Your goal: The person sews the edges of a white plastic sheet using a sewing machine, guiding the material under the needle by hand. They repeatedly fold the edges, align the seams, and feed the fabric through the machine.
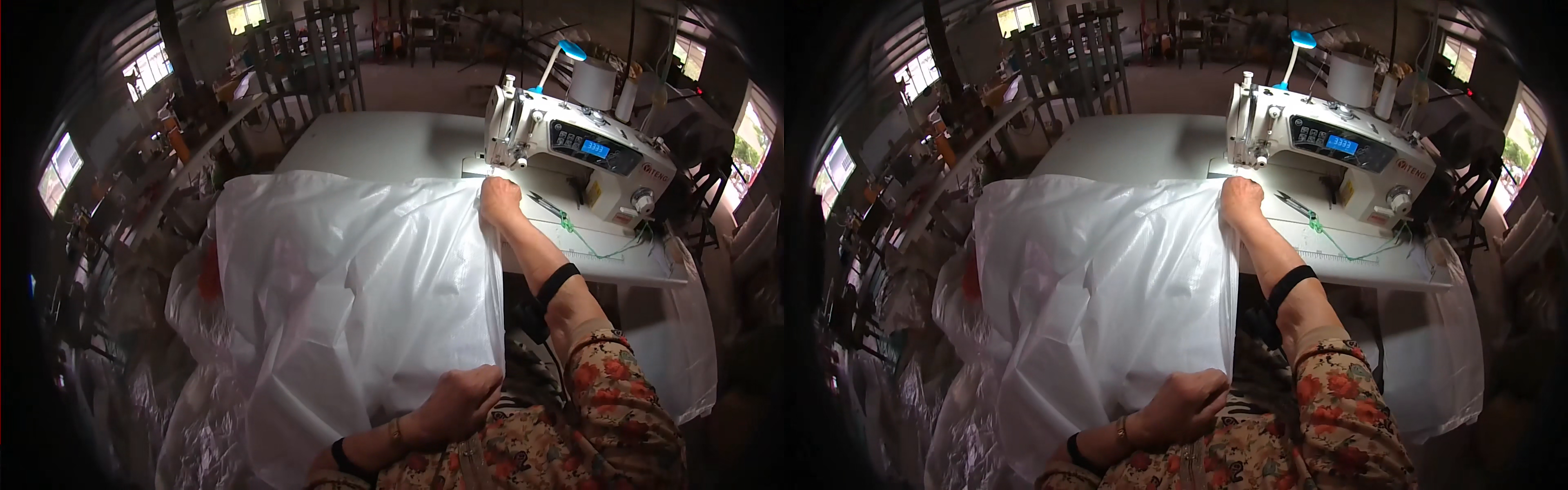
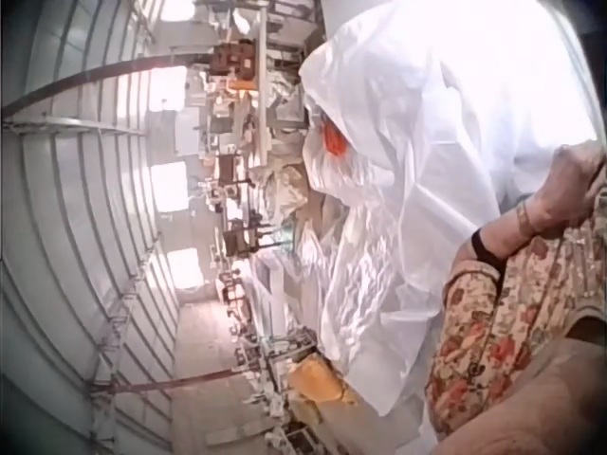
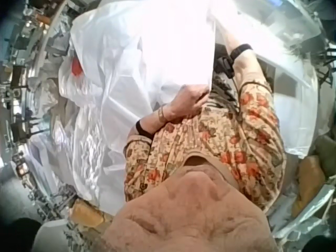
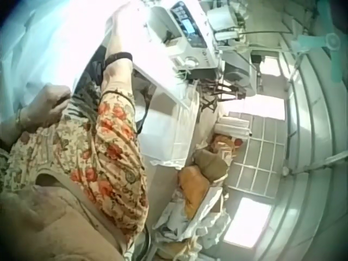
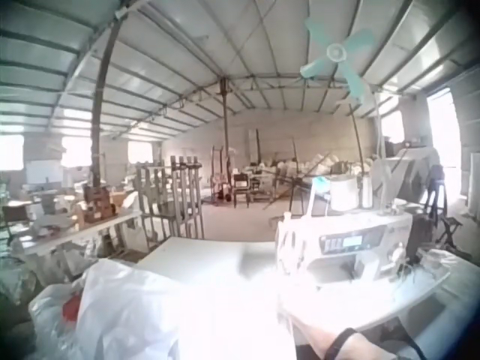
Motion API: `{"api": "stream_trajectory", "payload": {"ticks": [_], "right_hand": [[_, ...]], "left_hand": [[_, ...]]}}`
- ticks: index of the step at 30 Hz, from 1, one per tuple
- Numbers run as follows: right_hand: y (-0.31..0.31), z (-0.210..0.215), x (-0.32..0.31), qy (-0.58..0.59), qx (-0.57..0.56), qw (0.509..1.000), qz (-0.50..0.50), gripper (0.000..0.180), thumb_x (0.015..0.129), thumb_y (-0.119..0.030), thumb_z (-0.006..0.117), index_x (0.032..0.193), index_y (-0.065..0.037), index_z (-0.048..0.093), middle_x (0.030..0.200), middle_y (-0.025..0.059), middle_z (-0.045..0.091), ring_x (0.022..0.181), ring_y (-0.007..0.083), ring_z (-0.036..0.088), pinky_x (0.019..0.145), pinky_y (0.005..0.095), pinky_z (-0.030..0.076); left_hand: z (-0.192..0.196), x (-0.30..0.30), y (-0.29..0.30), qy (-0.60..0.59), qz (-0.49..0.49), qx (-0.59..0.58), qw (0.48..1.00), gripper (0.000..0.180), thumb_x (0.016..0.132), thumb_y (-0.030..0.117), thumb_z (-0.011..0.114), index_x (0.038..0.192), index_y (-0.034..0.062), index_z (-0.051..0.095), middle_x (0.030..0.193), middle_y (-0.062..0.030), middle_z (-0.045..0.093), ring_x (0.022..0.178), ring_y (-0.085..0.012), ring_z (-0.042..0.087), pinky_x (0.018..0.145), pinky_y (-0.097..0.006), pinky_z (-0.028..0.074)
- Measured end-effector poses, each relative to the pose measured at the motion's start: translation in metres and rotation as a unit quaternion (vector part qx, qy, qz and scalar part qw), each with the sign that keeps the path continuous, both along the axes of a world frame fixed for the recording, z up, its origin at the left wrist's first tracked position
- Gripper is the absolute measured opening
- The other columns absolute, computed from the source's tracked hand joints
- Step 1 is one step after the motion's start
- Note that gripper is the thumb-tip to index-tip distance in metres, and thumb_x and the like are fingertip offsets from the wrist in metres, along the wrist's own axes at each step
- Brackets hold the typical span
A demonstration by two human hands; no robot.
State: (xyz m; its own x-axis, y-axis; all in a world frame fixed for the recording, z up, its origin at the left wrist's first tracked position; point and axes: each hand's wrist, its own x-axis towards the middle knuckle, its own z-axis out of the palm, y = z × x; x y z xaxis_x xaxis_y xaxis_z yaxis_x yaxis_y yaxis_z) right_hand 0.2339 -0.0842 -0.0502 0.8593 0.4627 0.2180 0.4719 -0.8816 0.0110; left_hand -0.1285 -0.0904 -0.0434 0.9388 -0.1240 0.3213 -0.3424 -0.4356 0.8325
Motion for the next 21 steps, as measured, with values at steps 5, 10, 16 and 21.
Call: {"api": "stream_trajectory", "payload": {"ticks": [5,10,16,21], "right_hand": [[-0.006,-0.012,-0.011,-0.061,0.111,0.992,-0.029,0.013,0.078,-0.009,0.062,0.085,-0.003,0.071,0.090,0.0173,0.072,0.088,0.0303,0.071,0.076,0.0394,0.056],[-0.008,-0.014,-0.015,-0.050,0.129,0.990,-0.034,0.012,0.077,-0.007,0.060,0.081,-0.002,0.070,0.085,0.0203,0.071,0.084,0.0340,0.071,0.074,0.0422,0.055],[0.005,-0.004,-0.009,-0.065,-0.075,0.993,0.071,0.014,0.078,-0.009,0.061,0.082,-0.005,0.074,0.085,0.0158,0.073,0.082,0.0309,0.072,0.070,0.0388,0.056],[0.002,0.001,-0.012,-0.041,-0.070,0.994,0.072,0.016,0.079,-0.011,0.060,0.084,-0.004,0.074,0.088,0.0161,0.073,0.083,0.0326,0.071,0.073,0.0397,0.056]], "left_hand": [[-0.010,0.004,-0.004,-0.007,-0.008,-0.004,1.000,0.013,0.087,0.008,0.059,0.084,-0.0012,0.051,0.073,-0.0196,0.053,0.066,-0.0407,0.055,0.059,-0.043,0.044],[-0.015,0.005,-0.004,0.027,-0.010,-0.032,0.999,0.014,0.087,0.009,0.059,0.082,-0.0008,0.051,0.071,-0.0193,0.053,0.063,-0.0396,0.053,0.058,-0.041,0.044],[-0.012,0.007,-0.004,0.037,-0.013,-0.041,0.998,0.014,0.087,0.010,0.059,0.082,-0.0008,0.052,0.069,-0.0194,0.053,0.060,-0.0383,0.053,0.056,-0.039,0.045],[-0.012,0.009,-0.004,0.044,-0.014,-0.047,0.998,0.014,0.088,0.010,0.059,0.081,-0.0007,0.053,0.067,-0.0184,0.053,0.058,-0.0356,0.054,0.055,-0.038,0.045]]}}
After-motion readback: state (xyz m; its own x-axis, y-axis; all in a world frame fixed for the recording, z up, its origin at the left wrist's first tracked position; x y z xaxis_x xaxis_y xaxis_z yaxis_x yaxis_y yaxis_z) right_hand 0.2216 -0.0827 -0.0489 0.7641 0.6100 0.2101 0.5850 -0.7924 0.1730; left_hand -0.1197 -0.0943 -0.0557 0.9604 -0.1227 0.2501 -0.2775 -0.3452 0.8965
